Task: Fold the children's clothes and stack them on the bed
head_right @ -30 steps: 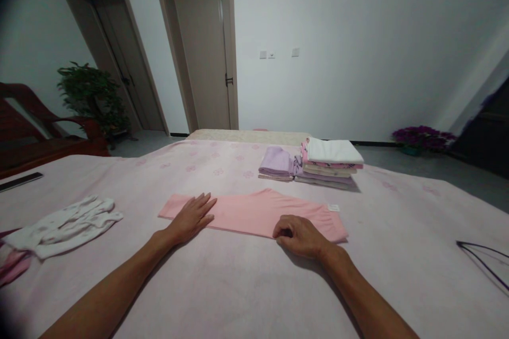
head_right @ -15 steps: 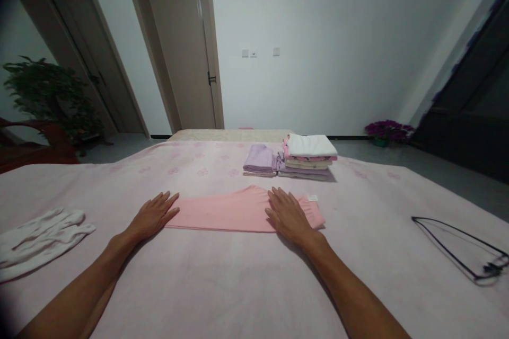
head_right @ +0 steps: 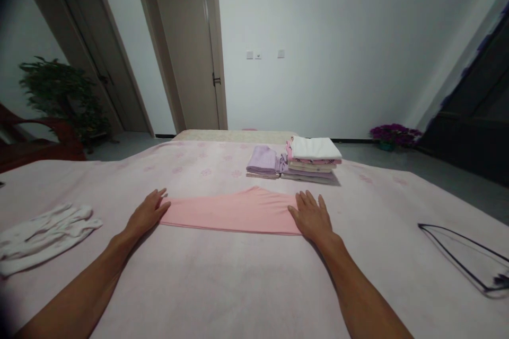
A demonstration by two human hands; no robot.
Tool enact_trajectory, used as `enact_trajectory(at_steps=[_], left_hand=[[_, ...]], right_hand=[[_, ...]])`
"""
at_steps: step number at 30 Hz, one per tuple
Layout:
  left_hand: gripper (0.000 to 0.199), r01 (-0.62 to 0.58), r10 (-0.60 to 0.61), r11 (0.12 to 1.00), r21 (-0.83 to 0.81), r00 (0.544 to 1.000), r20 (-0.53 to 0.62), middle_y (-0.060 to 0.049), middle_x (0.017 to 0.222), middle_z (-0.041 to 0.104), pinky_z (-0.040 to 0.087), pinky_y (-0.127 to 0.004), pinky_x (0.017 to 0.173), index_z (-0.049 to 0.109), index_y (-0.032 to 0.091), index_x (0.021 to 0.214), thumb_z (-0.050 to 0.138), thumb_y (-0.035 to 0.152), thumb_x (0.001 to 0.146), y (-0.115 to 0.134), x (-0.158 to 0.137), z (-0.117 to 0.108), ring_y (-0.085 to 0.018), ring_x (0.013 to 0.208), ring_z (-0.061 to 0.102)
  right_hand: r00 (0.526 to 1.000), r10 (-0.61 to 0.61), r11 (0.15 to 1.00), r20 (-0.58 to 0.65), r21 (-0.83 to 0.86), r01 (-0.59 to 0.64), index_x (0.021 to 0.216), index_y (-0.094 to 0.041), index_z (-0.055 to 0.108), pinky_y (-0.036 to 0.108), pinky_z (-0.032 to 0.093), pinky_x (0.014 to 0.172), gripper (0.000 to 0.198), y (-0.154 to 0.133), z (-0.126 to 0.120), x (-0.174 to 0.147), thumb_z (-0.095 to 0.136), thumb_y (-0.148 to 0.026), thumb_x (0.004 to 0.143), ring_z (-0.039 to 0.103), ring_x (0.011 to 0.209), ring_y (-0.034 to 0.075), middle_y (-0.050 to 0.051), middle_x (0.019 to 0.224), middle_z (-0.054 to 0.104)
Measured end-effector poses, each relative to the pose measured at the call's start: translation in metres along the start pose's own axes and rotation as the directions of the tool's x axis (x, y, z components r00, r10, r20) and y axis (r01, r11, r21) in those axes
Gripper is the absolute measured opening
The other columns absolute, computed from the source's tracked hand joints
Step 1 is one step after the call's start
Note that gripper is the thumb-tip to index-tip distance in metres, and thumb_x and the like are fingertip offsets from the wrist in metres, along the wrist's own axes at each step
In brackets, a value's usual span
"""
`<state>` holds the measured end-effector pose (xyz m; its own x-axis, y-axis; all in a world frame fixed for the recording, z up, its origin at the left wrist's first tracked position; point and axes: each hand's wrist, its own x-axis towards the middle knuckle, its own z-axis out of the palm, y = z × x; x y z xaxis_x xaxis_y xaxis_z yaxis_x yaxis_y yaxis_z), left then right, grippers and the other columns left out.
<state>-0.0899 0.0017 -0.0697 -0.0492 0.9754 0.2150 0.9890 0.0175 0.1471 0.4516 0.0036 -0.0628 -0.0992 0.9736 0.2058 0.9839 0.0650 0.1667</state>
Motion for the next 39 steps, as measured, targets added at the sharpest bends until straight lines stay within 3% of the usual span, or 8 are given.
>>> enact_trajectory(at_steps=[4,7,14,19,26,33,36,39], left_hand=[[0.064,0.298,-0.296,0.954,0.027,0.952,-0.074,-0.022,0.131,0.06,0.047,-0.047,0.097,0.061,0.014,0.133,0.041,0.056,0.09,-0.006,-0.006,-0.02,-0.037,0.118,0.059],[0.06,0.371,-0.371,0.927,0.057,0.929,-0.003,-0.022,0.117,0.065,0.049,-0.047,0.084,0.07,0.017,0.116,0.046,0.061,0.083,-0.007,-0.01,-0.033,-0.04,0.106,0.063],[0.042,0.335,-0.341,0.938,0.087,0.939,0.052,-0.02,0.109,0.069,0.044,-0.038,0.073,0.071,0.018,0.096,0.045,0.049,0.085,0.002,-0.012,-0.041,-0.036,0.095,0.065],[0.027,0.338,-0.341,0.929,-0.148,0.94,0.007,-0.007,0.09,0.072,0.034,-0.028,0.06,0.061,0.024,0.09,0.05,0.049,0.088,0.016,-0.016,-0.04,-0.024,0.081,0.065],[0.022,0.179,-0.218,0.939,-0.295,0.97,-0.105,0.001,0.086,0.072,0.032,-0.024,0.06,0.056,0.026,0.087,0.053,0.048,0.09,0.023,-0.019,-0.036,-0.017,0.076,0.064],[0.035,0.354,-0.376,0.905,-0.234,0.925,-0.051,-0.005,0.1,0.073,0.038,-0.028,0.064,0.059,0.026,0.109,0.051,0.054,0.09,0.013,-0.021,-0.038,-0.024,0.089,0.068],[0.037,0.283,-0.307,0.945,-0.163,0.939,-0.152,-0.009,0.116,0.068,0.043,-0.031,0.074,0.057,0.022,0.117,0.053,0.045,0.09,0.01,-0.027,-0.041,-0.025,0.102,0.065],[0.032,0.218,-0.213,0.976,-0.01,0.942,-0.26,-0.011,0.116,0.065,0.044,-0.034,0.084,0.061,0.021,0.113,0.051,0.043,0.092,0.01,-0.032,-0.044,-0.027,0.106,0.062]], right_hand=[[1.0,-0.002,1.0,-0.026,0.008,0.002,0.149,-0.012,0.045,0.056,0.011,0.121,0.063,0.003,0.008,0.002,0.028,-0.048,0.1,0.026,0.149,0.03,0.014,0.156,0.043],[1.0,-0.004,1.0,-0.03,0.017,0.005,0.147,-0.012,0.047,0.057,0.015,0.119,0.06,0.004,0.009,0.004,0.029,-0.046,0.1,0.03,0.148,0.031,0.014,0.154,0.045],[0.999,-0.001,0.999,-0.043,0.035,0.003,0.144,-0.014,0.051,0.056,0.02,0.118,0.057,0.003,0.006,0.004,0.031,-0.044,0.1,0.034,0.146,0.031,0.014,0.152,0.048],[0.999,0.002,0.999,-0.045,0.035,0.0,0.144,-0.013,0.051,0.056,0.021,0.118,0.058,0.004,0.009,0.004,0.03,-0.045,0.1,0.035,0.145,0.031,0.013,0.151,0.05],[0.998,-0.004,1.0,-0.063,0.027,0.005,0.144,-0.014,0.051,0.053,0.023,0.118,0.058,0.006,0.012,0.004,0.03,-0.046,0.1,0.036,0.145,0.03,0.013,0.151,0.05],[0.998,-0.008,1.0,-0.068,0.022,0.01,0.143,-0.015,0.052,0.054,0.024,0.117,0.058,0.005,0.011,0.004,0.03,-0.045,0.099,0.037,0.144,0.03,0.013,0.151,0.05],[0.996,-0.012,1.0,-0.084,0.006,0.013,0.142,-0.016,0.054,0.056,0.021,0.117,0.057,0.002,0.006,0.003,0.029,-0.043,0.098,0.037,0.143,0.031,0.013,0.149,0.052],[0.992,-0.039,0.999,-0.123,-0.007,0.038,0.138,-0.018,0.057,0.058,0.018,0.118,0.053,-0.001,0.002,0.003,0.032,-0.04,0.097,0.037,0.143,0.032,0.012,0.147,0.055]])
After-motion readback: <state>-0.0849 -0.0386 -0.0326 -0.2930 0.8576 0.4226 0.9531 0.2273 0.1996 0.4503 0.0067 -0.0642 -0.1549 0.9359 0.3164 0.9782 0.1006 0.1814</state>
